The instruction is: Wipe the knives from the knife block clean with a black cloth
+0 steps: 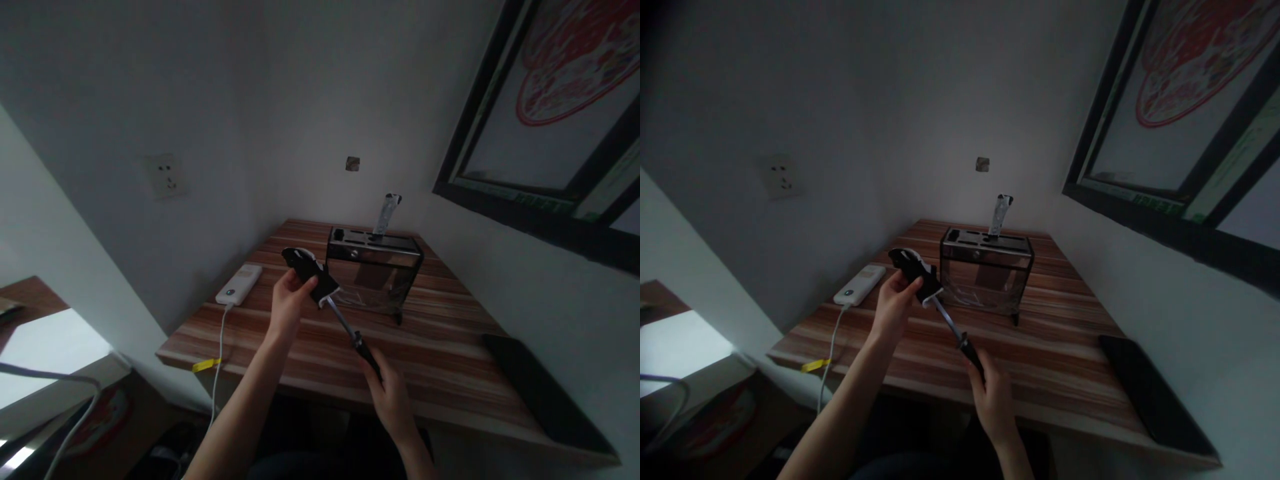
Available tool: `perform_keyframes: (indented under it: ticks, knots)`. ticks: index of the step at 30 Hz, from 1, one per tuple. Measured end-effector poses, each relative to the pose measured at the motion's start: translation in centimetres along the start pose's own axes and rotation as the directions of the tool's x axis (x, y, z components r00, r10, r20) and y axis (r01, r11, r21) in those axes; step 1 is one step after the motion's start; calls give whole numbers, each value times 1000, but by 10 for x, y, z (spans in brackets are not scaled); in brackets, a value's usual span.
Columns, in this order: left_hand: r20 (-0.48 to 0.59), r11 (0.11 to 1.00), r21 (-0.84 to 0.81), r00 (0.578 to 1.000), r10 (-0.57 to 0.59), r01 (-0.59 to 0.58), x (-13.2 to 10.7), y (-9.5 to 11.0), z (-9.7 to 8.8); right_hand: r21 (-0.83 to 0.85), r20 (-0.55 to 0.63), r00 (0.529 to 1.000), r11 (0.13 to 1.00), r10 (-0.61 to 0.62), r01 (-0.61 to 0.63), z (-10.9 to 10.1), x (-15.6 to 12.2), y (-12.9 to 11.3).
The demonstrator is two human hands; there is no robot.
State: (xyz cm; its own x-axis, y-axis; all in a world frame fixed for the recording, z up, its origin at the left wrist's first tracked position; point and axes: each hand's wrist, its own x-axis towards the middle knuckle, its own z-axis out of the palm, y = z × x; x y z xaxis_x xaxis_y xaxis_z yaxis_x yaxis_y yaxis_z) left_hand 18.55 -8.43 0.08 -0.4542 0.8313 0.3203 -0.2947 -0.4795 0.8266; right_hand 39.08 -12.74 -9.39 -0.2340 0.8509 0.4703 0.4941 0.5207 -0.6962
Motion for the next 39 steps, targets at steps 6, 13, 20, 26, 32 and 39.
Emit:
perform_keyframes:
  ticks: [6, 13, 20, 26, 32, 39]
  knots:
    - [-38, 995, -101, 999, 15, -19, 26, 13, -12, -19, 21, 1000, 1000, -6, 6, 0, 0, -2]
    - [-99, 987, -139, 993, 70, -83, 42, 23, -21, -8, 46, 999, 1000, -14, 14, -2, -1, -4]
    - [-259, 930, -138, 919, 299, -341, 75, 51, -47, -15, 45, 999, 999, -30, 30, -3, -2, -3]
    - [-247, 940, -88, 922, 299, -328, 76, 52, -58, -25, 7, 1000, 1000, -19, 19, -2, -3, 0]
    - [-126, 998, -1, 990, 66, -66, 60, 25, -61, 60, 3, 1000, 998, 26, -26, -3, -2, -1]
    - [176, 918, -143, 922, -346, 371, 3, -11, -55, 185, -109, 984, 976, 140, -118, 0, -3, 11]
